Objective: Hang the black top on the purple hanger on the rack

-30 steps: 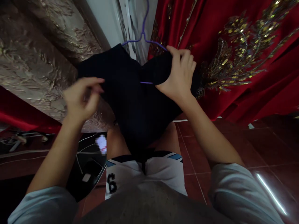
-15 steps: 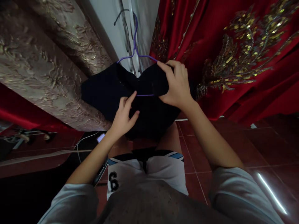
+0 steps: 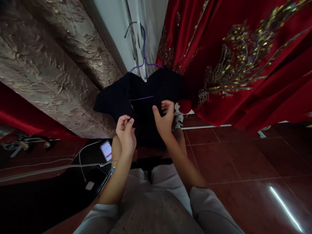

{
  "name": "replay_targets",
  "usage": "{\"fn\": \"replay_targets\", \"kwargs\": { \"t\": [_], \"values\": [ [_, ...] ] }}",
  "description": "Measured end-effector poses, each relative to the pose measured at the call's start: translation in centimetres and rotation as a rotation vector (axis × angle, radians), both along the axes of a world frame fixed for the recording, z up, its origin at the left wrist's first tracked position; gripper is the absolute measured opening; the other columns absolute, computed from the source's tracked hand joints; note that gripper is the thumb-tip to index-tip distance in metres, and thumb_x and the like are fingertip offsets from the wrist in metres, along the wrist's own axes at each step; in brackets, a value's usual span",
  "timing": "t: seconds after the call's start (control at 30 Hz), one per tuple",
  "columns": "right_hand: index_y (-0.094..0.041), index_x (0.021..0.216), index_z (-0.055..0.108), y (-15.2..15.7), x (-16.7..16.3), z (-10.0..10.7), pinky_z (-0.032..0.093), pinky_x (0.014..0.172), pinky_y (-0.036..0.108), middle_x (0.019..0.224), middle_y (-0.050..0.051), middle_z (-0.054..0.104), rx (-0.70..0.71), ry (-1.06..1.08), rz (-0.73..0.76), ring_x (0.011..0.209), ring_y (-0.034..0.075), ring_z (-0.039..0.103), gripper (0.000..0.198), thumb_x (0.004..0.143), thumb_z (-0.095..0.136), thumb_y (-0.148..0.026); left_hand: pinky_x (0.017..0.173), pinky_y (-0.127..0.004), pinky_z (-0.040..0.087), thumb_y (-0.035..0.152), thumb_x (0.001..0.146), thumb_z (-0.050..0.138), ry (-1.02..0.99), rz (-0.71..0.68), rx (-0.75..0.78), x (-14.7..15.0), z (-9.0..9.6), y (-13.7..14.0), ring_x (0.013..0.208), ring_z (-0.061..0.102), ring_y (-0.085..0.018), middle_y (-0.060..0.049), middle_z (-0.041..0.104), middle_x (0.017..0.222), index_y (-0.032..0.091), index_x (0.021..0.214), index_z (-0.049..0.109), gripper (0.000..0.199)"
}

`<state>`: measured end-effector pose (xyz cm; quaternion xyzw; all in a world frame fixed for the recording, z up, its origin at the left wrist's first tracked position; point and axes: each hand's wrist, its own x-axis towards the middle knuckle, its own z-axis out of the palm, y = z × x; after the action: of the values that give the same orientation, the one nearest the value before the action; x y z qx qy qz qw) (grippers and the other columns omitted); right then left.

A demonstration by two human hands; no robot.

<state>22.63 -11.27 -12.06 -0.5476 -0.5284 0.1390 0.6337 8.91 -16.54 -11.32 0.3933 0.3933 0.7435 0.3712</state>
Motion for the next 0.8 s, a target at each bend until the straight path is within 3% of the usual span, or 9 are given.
{"fn": "replay_targets", "kwargs": {
  "t": [0.07, 0.17, 0.3, 0.37, 0.5, 0.6, 0.67, 0.8],
  "values": [
    [-0.019, 0.106, 0.051, -0.3, -1.7, -2.6, 0.049, 0.080, 0.032, 0.099, 0.006, 0.059, -0.202, 0.131, 0.086, 0.083, 0.017, 0.056, 0.048, 0.081, 0.069, -0.055, 0.057, -0.017, 0.039, 0.024, 0.083, 0.078, -0.082, -0.041, -0.031, 0.4, -0.2, -0.6, 0.068, 0.048, -0.010, 0.001, 0.053, 0.084, 0.023, 0.099, 0.061, 0.023],
    [-0.018, 0.099, 0.055, -1.3, -2.9, -6.1, 0.047, 0.076, 0.029, 0.093, 0.006, 0.064, -0.468, 0.266, 0.233, 0.081, 0.018, 0.058, 0.043, 0.078, 0.070, -0.053, 0.061, -0.017, 0.043, 0.026, 0.083, 0.079, -0.147, -0.104, -0.086, 0.8, -0.8, -1.4, 0.069, 0.052, -0.010, 0.002, 0.055, 0.082, 0.026, 0.109, 0.062, 0.031],
    [-0.019, 0.077, 0.059, -4.5, -3.3, -8.4, 0.042, 0.059, 0.029, 0.067, 0.004, 0.061, -0.628, 0.363, 0.278, 0.063, 0.018, 0.055, 0.036, 0.084, 0.055, -0.054, 0.083, -0.025, 0.054, 0.034, 0.090, 0.071, -0.091, -0.170, -0.123, 0.7, -3.1, -2.1, 0.090, 0.065, -0.015, -0.003, 0.066, 0.095, 0.023, 0.111, 0.067, 0.023],
    [-0.020, 0.065, 0.055, -6.1, -3.4, -8.2, 0.037, 0.053, 0.028, 0.057, 0.001, 0.054, -0.643, 0.356, 0.289, 0.054, 0.016, 0.049, 0.039, 0.083, 0.055, -0.055, 0.093, -0.029, 0.054, 0.030, 0.091, 0.068, 0.014, -0.211, -0.135, 0.2, -4.9, -2.3, 0.099, 0.067, -0.018, -0.006, 0.069, 0.102, 0.021, 0.107, 0.070, 0.019],
    [-0.020, 0.051, 0.045, -7.4, -4.0, -6.6, 0.027, 0.049, 0.027, 0.049, -0.002, 0.041, -0.587, 0.293, 0.295, 0.050, 0.011, 0.038, 0.052, 0.082, 0.063, -0.059, 0.080, -0.024, 0.052, 0.011, 0.077, 0.068, 0.165, -0.272, -0.174, -1.1, -7.8, -2.5, 0.083, 0.063, -0.014, -0.001, 0.064, 0.085, 0.019, 0.092, 0.065, 0.017],
    [-0.020, 0.048, 0.040, -7.3, -4.3, -5.8, 0.023, 0.049, 0.026, 0.048, -0.003, 0.035, -0.515, 0.252, 0.279, 0.050, 0.009, 0.034, 0.060, 0.083, 0.065, -0.062, 0.082, -0.024, 0.051, 0.009, 0.078, 0.067, 0.288, -0.306, -0.155, -1.8, -8.1, -2.5, 0.085, 0.063, -0.014, 0.000, 0.061, 0.085, 0.019, 0.091, 0.060, 0.017],
    [-0.019, 0.051, 0.045, -7.5, -4.4, -5.7, 0.026, 0.051, 0.026, 0.050, -0.003, 0.040, -0.479, 0.260, 0.307, 0.052, 0.010, 0.036, 0.057, 0.084, 0.065, -0.061, 0.080, -0.025, 0.052, 0.013, 0.084, 0.065, 0.350, -0.322, -0.146, -2.0, -7.9, -2.5, 0.083, 0.063, -0.014, -0.001, 0.061, 0.083, 0.019, 0.090, 0.060, 0.009],
    [-0.017, 0.066, 0.060, -7.8, -4.0, -5.7, 0.035, 0.055, 0.024, 0.056, -0.002, 0.052, -0.488, 0.389, 0.539, 0.055, 0.010, 0.045, 0.044, 0.089, 0.061, -0.055, 0.074, -0.026, 0.053, 0.023, 0.091, 0.064, 0.348, -0.322, -0.153, -1.6, -8.5, -2.5, 0.075, 0.063, -0.015, -0.002, 0.063, 0.079, 0.019, 0.093, 0.062, 0.006]
  ]
}}
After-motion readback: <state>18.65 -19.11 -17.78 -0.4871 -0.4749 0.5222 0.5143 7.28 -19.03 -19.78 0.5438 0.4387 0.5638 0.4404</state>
